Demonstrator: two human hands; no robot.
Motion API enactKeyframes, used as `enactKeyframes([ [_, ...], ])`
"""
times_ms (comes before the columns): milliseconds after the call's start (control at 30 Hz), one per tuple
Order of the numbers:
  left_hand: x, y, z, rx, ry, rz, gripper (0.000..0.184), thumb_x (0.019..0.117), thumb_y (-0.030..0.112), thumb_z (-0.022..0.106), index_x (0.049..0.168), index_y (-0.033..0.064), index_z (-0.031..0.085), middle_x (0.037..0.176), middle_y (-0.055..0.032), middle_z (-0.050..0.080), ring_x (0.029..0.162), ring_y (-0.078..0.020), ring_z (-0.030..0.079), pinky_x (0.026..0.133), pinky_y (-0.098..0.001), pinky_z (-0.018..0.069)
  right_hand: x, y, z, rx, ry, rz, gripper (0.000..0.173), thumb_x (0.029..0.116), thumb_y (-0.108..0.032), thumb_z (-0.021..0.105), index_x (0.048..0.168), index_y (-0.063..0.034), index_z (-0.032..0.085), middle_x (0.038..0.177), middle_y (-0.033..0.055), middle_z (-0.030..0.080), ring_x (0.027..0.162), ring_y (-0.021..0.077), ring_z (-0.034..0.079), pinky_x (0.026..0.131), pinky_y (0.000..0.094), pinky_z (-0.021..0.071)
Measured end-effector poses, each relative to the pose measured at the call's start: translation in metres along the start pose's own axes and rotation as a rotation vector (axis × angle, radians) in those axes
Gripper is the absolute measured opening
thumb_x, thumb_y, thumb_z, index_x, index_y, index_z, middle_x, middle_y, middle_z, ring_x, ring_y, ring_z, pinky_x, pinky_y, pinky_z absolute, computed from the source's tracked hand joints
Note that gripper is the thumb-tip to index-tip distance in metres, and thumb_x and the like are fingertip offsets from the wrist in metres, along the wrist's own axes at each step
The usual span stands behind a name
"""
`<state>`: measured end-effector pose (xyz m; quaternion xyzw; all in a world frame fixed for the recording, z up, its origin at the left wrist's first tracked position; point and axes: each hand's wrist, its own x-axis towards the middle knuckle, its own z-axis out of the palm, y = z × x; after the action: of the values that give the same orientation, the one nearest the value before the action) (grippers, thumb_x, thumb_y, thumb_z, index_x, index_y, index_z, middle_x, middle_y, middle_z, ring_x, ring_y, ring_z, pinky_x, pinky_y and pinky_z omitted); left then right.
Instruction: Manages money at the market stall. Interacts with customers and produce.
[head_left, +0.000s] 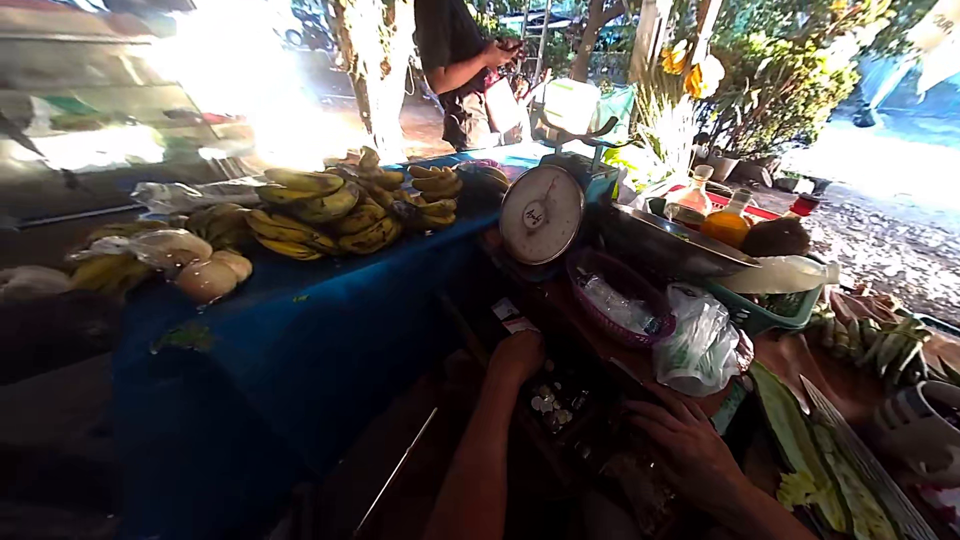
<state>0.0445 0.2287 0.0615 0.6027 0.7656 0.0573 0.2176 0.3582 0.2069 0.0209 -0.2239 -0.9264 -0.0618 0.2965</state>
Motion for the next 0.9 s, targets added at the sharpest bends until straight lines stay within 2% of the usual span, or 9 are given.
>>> enactKeyframes([
  [233,-0.003,-0.002,0.000,-0.052,0.062,0.026,0.032,0.1028,0.032,0.055,0.112,0.0061,0.071,0.113,-0.0171,0.070,0.113,-0.0346,0.066,0.097,-0.0581,0.0503,-0.001,-0.001,0.000,0.002,0.005,0.017,0.028,0.1016,-0.028,0.048,0.106,-0.0224,0.075,0.127,-0.0059,0.072,0.133,0.0263,0.056,0.108,0.0474,0.0451],
  [400,-0.004,-0.004,0.002,-0.104,0.139,0.056,0.033,0.1051,0.029,0.054,0.118,0.0034,0.070,0.117,-0.0185,0.070,0.116,-0.0357,0.065,0.101,-0.0573,0.0490,-0.001,-0.001,-0.002,0.018,-0.007,0.014,0.028,0.1014,-0.027,0.048,0.106,-0.0207,0.075,0.128,-0.0042,0.072,0.133,0.0283,0.056,0.107,0.0484,0.0456],
  [567,-0.002,-0.004,0.003,-0.076,0.105,0.082,0.033,0.1057,0.029,0.053,0.120,0.0045,0.070,0.119,-0.0172,0.070,0.117,-0.0336,0.065,0.103,-0.0557,0.0488,0.000,-0.002,-0.002,0.004,-0.016,0.008,0.029,0.1027,-0.028,0.047,0.106,-0.0209,0.074,0.128,-0.0044,0.071,0.134,0.0276,0.056,0.108,0.0479,0.0449],
  [700,-0.001,-0.003,0.002,-0.090,0.101,0.089,0.038,0.1081,0.033,0.048,0.117,0.0037,0.070,0.118,-0.0171,0.070,0.116,-0.0332,0.066,0.102,-0.0555,0.0484,-0.001,-0.003,-0.003,0.006,-0.025,0.008,0.027,0.1016,-0.026,0.048,0.106,-0.0202,0.075,0.127,-0.0038,0.071,0.134,0.0286,0.056,0.108,0.0488,0.0455],
  [800,-0.007,0.000,-0.004,-0.171,0.218,0.050,0.041,0.1094,0.035,0.045,0.118,0.0036,0.070,0.116,-0.0176,0.071,0.113,-0.0332,0.067,0.101,-0.0558,0.0495,0.000,-0.003,-0.004,0.014,-0.040,0.012,0.026,0.1010,-0.025,0.050,0.108,-0.0193,0.075,0.129,-0.0032,0.071,0.134,0.0291,0.055,0.109,0.0495,0.0447],
  [900,-0.019,-0.006,-0.002,-0.371,0.525,-0.045,0.036,0.1086,0.030,0.050,0.122,0.0028,0.069,0.108,-0.0202,0.072,0.101,-0.0356,0.070,0.093,-0.0574,0.0528,0.000,-0.004,-0.003,0.024,-0.041,0.015,0.027,0.1017,-0.025,0.049,0.109,-0.0187,0.075,0.129,-0.0026,0.071,0.134,0.0300,0.056,0.108,0.0502,0.0447],
])
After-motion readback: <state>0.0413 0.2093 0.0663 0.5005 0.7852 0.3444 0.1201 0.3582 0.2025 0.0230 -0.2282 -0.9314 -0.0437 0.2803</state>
